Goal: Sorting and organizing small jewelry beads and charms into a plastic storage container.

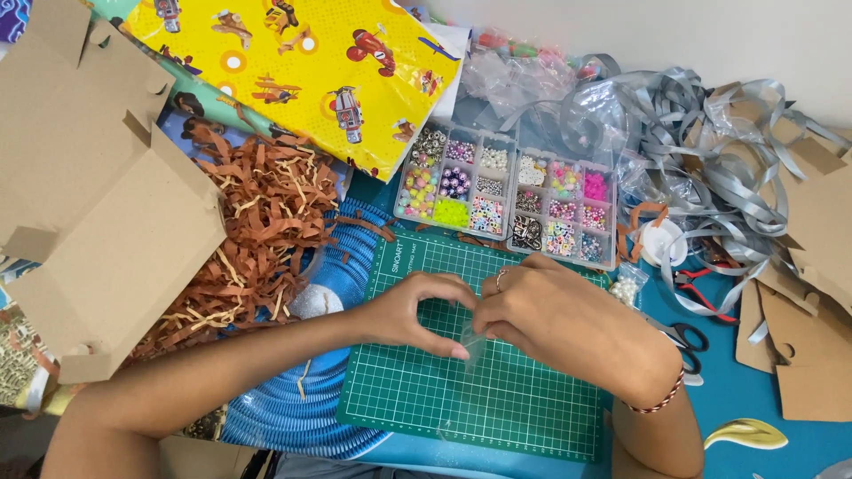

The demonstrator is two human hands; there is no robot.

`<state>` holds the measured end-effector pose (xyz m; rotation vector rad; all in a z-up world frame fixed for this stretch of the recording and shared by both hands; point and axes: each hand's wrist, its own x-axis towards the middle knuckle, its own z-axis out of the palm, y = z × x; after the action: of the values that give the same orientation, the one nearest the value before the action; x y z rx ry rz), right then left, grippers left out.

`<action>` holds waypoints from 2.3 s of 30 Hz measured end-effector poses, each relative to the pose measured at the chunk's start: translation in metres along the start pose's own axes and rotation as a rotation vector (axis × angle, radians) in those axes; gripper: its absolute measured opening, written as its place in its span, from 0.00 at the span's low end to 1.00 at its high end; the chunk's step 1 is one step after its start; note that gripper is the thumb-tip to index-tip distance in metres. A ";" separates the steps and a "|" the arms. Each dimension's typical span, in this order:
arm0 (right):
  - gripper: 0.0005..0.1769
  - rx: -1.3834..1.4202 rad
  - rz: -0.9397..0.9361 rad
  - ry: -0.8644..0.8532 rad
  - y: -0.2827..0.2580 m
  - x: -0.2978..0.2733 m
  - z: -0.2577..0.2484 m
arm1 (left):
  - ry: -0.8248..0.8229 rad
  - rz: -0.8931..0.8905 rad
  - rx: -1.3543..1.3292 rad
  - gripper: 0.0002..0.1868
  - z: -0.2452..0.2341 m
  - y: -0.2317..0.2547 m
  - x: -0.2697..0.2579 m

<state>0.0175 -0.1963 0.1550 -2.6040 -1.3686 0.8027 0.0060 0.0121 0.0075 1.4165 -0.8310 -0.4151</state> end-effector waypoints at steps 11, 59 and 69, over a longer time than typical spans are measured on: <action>0.13 0.062 -0.015 0.014 -0.003 -0.004 -0.006 | 0.044 -0.029 -0.064 0.20 0.001 -0.003 -0.001; 0.06 0.084 0.371 0.928 0.087 0.108 -0.033 | -0.060 0.060 -0.101 0.19 0.000 -0.011 -0.006; 0.15 -0.164 0.429 0.614 0.117 0.187 -0.011 | -0.056 0.053 -0.093 0.18 0.001 -0.008 -0.006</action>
<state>0.1950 -0.1165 0.0512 -2.9396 -0.7422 -0.1152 0.0026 0.0142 -0.0018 1.2987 -0.8821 -0.4494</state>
